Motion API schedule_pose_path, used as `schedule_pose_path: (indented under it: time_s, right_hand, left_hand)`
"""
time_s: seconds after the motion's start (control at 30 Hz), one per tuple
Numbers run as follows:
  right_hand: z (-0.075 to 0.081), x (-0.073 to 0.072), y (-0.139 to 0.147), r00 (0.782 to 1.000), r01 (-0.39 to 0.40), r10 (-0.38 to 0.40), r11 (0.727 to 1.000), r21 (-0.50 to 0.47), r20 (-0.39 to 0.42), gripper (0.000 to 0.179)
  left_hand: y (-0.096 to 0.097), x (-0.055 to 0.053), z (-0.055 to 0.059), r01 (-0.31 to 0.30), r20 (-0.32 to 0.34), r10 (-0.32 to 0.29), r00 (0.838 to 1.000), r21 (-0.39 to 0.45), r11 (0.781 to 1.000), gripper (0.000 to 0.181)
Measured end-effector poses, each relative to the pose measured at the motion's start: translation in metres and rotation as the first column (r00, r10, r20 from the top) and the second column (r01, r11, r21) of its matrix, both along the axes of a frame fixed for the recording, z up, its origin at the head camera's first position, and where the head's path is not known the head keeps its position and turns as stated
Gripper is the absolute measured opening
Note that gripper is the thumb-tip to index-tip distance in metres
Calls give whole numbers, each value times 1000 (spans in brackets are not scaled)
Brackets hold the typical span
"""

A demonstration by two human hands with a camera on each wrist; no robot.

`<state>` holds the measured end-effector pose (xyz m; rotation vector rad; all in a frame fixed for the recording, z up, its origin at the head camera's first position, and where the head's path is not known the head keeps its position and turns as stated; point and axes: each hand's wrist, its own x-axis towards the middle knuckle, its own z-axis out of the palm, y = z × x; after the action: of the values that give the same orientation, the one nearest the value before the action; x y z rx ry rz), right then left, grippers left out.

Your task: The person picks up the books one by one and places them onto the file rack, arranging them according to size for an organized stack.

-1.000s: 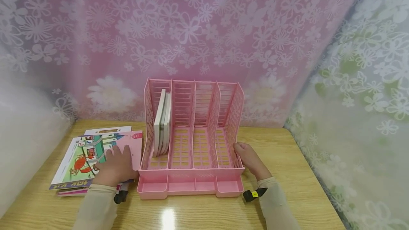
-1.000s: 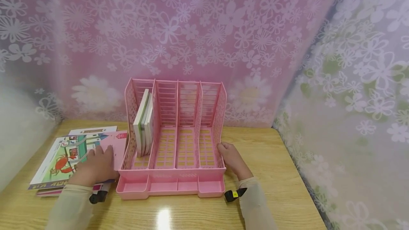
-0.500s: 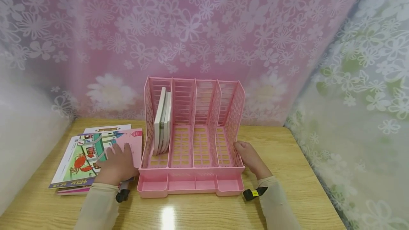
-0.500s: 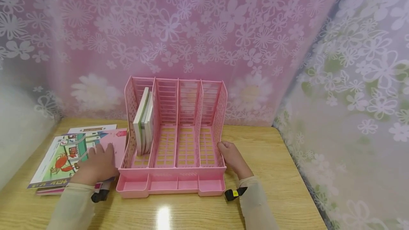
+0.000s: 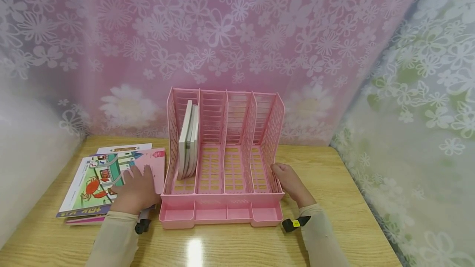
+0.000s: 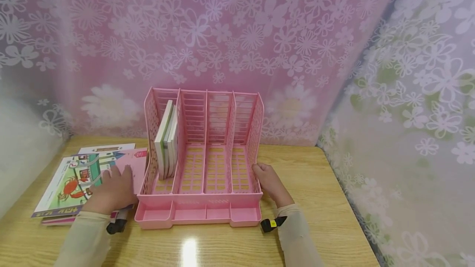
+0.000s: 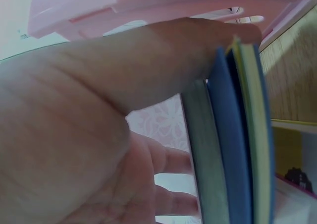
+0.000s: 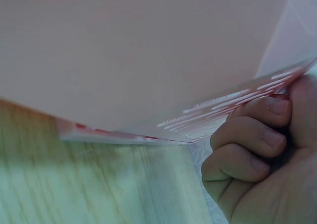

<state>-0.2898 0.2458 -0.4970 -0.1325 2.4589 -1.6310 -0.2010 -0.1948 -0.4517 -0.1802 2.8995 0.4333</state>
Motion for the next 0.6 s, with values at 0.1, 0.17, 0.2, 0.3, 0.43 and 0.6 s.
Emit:
schedule_pose_path:
  time_s: [0.1, 0.17, 0.2, 0.3, 0.43, 0.6]
  right_hand:
    - [0, 0, -1, 1000, 8, -8, 1000, -5, 5, 44]
    - [0, 0, -1, 1000, 13, -12, 1000, -4, 8, 45]
    - [0, 0, -1, 1000, 13, -13, 1000, -2, 8, 45]
    - [-2, 1, 0, 1000, 6, -6, 1000, 0, 10, 45]
    - [-3, 1, 2, 1000, -10, 10, 1000, 16, 4, 44]
    - [5, -4, 2, 995, -45, 57, 989, 141, -80, 44]
  left_hand:
    - [0, 1, 1, 2, -2, -2, 1000, 4, 1000, 110]
    - [-1, 1, 1, 4, -1, -4, 1000, 5, 1000, 110]
    - [-1, 1, 1, 4, -1, -4, 1000, 4, 1000, 110]
    - [-1, 2, 0, 2, 6, -2, 1000, 4, 1000, 111]
    - [0, 3, 0, 2, 13, -3, 1000, 14, 1000, 110]
    - [-3, 2, 1, 7, 6, -7, 1000, 29, 1000, 110]
